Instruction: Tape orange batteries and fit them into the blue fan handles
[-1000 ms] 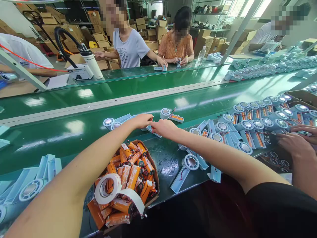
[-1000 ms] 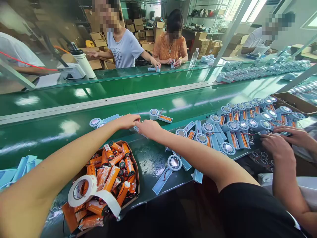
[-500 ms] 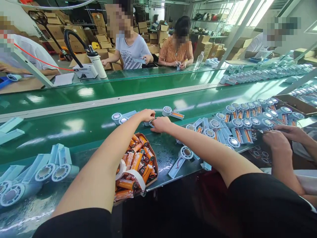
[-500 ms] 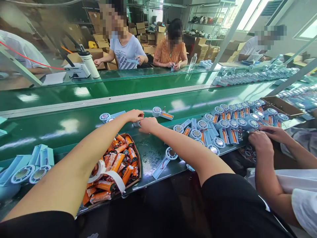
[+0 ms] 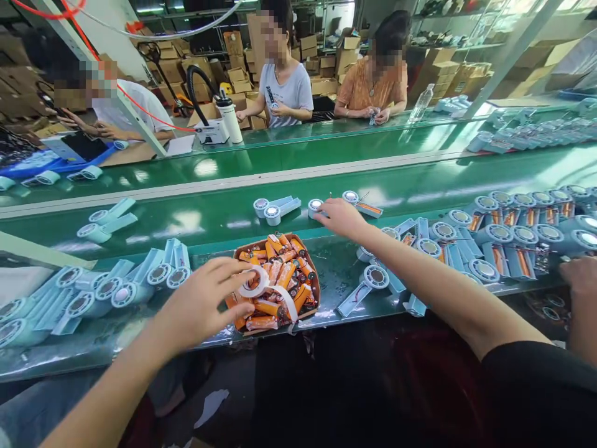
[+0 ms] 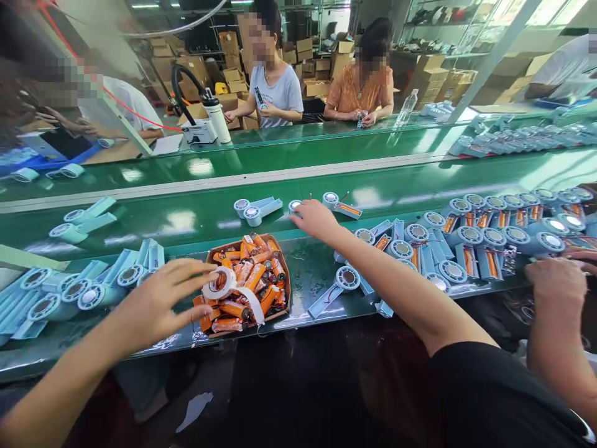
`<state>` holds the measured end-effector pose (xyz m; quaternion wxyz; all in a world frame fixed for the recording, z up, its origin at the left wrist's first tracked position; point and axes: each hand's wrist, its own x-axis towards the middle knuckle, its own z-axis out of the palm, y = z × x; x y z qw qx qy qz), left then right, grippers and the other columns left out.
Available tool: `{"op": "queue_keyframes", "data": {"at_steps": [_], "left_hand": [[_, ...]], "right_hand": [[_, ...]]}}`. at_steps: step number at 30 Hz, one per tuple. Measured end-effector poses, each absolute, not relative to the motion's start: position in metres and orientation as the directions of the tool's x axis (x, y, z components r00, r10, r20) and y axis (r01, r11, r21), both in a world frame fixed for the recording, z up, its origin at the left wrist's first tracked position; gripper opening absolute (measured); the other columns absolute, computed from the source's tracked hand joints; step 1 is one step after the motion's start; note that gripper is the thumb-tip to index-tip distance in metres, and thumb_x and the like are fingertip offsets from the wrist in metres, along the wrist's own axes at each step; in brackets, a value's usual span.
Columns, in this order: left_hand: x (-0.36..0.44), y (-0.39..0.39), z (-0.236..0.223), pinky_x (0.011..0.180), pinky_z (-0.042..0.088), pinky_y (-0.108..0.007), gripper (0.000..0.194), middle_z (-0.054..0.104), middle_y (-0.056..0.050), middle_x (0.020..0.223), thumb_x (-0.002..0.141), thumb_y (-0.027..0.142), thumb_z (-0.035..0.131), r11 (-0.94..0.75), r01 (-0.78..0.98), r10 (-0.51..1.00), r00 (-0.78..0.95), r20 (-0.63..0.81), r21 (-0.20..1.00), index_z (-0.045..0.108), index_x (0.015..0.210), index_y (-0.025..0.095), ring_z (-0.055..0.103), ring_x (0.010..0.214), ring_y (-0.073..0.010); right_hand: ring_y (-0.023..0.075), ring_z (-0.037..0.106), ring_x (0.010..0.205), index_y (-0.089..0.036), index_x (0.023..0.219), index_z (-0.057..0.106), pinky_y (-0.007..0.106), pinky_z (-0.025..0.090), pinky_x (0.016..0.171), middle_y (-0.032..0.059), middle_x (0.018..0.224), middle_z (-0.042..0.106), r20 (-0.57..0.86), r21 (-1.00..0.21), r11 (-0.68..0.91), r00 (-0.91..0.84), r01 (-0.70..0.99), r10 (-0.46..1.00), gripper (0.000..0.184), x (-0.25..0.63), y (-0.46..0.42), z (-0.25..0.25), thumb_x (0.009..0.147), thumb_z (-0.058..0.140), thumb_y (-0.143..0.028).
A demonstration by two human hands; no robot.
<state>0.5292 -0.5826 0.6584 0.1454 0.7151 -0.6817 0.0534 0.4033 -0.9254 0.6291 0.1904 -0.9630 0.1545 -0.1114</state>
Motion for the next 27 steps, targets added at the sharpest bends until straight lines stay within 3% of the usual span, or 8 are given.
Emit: {"op": "queue_keyframes", "data": {"at_steps": [5, 10, 14, 17, 20, 23, 25, 27], "left_hand": [[0.508, -0.557, 0.601, 0.106, 0.06, -0.047, 0.029, 0.077, -0.011, 0.125, 0.101, 0.019, 0.057, -0.115, -0.993, -0.852, 0.098, 0.514, -0.001, 0.072, 0.125, 0.023, 0.068, 0.123, -0.0294], [0.493, -0.554, 0.604, 0.114, 0.057, -0.053, 0.035, 0.073, -0.012, 0.13, 0.098, 0.012, 0.062, -0.12, -0.992, -0.767, 0.073, 0.638, -0.031, 0.062, 0.131, 0.022, 0.054, 0.148, -0.0349], [0.494, -0.535, 0.603, 0.114, 0.057, -0.052, 0.04, 0.074, -0.013, 0.125, 0.099, 0.011, 0.061, -0.132, -0.989, -0.778, 0.063, 0.625, -0.065, 0.059, 0.138, 0.019, 0.063, 0.138, -0.0336], [0.492, -0.527, 0.597, 0.111, 0.06, -0.051, 0.043, 0.073, -0.014, 0.121, 0.099, 0.005, 0.057, -0.171, -0.985, -0.738, 0.115, 0.665, -0.018, 0.057, 0.14, 0.018, 0.065, 0.133, -0.033], [0.486, -0.527, 0.594, 0.107, 0.062, -0.049, 0.05, 0.071, -0.014, 0.125, 0.099, 0.002, 0.054, -0.188, -0.982, -0.707, 0.157, 0.69, 0.031, 0.053, 0.145, 0.019, 0.067, 0.13, -0.0323], [0.478, -0.53, 0.594, 0.103, 0.064, -0.043, 0.051, 0.072, -0.014, 0.124, 0.1, 0.002, 0.053, -0.18, -0.982, -0.7, 0.164, 0.695, 0.051, 0.052, 0.147, 0.02, 0.071, 0.122, -0.0291], [0.473, -0.531, 0.596, 0.098, 0.066, -0.038, 0.047, 0.072, -0.013, 0.122, 0.101, 0.005, 0.053, -0.175, -0.981, -0.704, 0.181, 0.687, 0.079, 0.053, 0.146, 0.02, 0.074, 0.115, -0.026], [0.47, -0.532, 0.598, 0.095, 0.066, -0.035, 0.043, 0.073, -0.013, 0.122, 0.102, 0.009, 0.054, -0.162, -0.981, -0.715, 0.191, 0.673, 0.106, 0.056, 0.144, 0.02, 0.075, 0.111, -0.0245]], "right_hand": [[0.0148, 0.063, 0.067, -0.022, 0.091, 0.084, 0.027, 0.038, 0.06, 0.0003, 0.077, 0.078, 0.06, -0.485, -0.873, 0.998, 0.055, 0.029, 0.035, 0.378, -0.825, 0.651, 0.099, 0.072, -0.054], [0.0159, 0.066, 0.063, -0.021, 0.074, 0.076, 0.029, 0.041, 0.06, 0.0018, 0.072, 0.077, 0.168, -0.594, -0.702, 0.914, 0.392, 0.368, 0.035, 0.337, -0.773, 0.655, 0.104, 0.063, -0.032], [0.0123, 0.072, 0.067, -0.031, 0.082, 0.081, 0.023, 0.047, 0.06, -0.0053, 0.077, 0.08, 0.144, -0.758, -0.402, 0.733, 0.513, 0.665, 0.026, 0.323, -0.771, 0.661, 0.104, 0.066, -0.031], [0.0134, 0.075, 0.077, -0.029, 0.1, 0.085, 0.022, 0.053, 0.071, -0.002, 0.091, 0.084, 0.096, -0.706, -0.565, 0.848, 0.427, 0.521, 0.024, 0.351, -0.793, 0.664, 0.105, 0.062, -0.026], [0.0251, 0.071, 0.111, -0.023, 0.13, 0.079, 0.04, 0.057, 0.099, 0.0124, 0.131, 0.077, 0.121, -0.344, -0.916, 0.977, 0.206, 0.174, 0.034, 0.4, -0.829, 0.659, 0.101, 0.063, -0.015], [0.0349, 0.054, 0.137, -0.029, 0.139, 0.075, 0.056, 0.049, 0.114, 0.0129, 0.161, 0.055, -0.004, -0.085, -0.967, 0.971, 0.239, 0.24, 0.046, 0.44, -0.859, 0.645, 0.096, 0.072, -0.014], [0.0331, 0.05, 0.142, -0.026, 0.131, 0.078, 0.057, 0.044, 0.12, 0.0111, 0.161, 0.056, -0.042, -0.149, -0.939, 0.947, 0.309, 0.319, 0.036, 0.452, -0.867, 0.636, 0.097, 0.071, -0.015], [0.0273, 0.055, 0.14, -0.02, 0.126, 0.078, 0.051, 0.043, 0.123, 0.013, 0.152, 0.064, 0.04, -0.354, -0.892, 0.957, 0.282, 0.287, 0.029, 0.454, -0.866, 0.632, 0.1, 0.065, -0.016]]}}
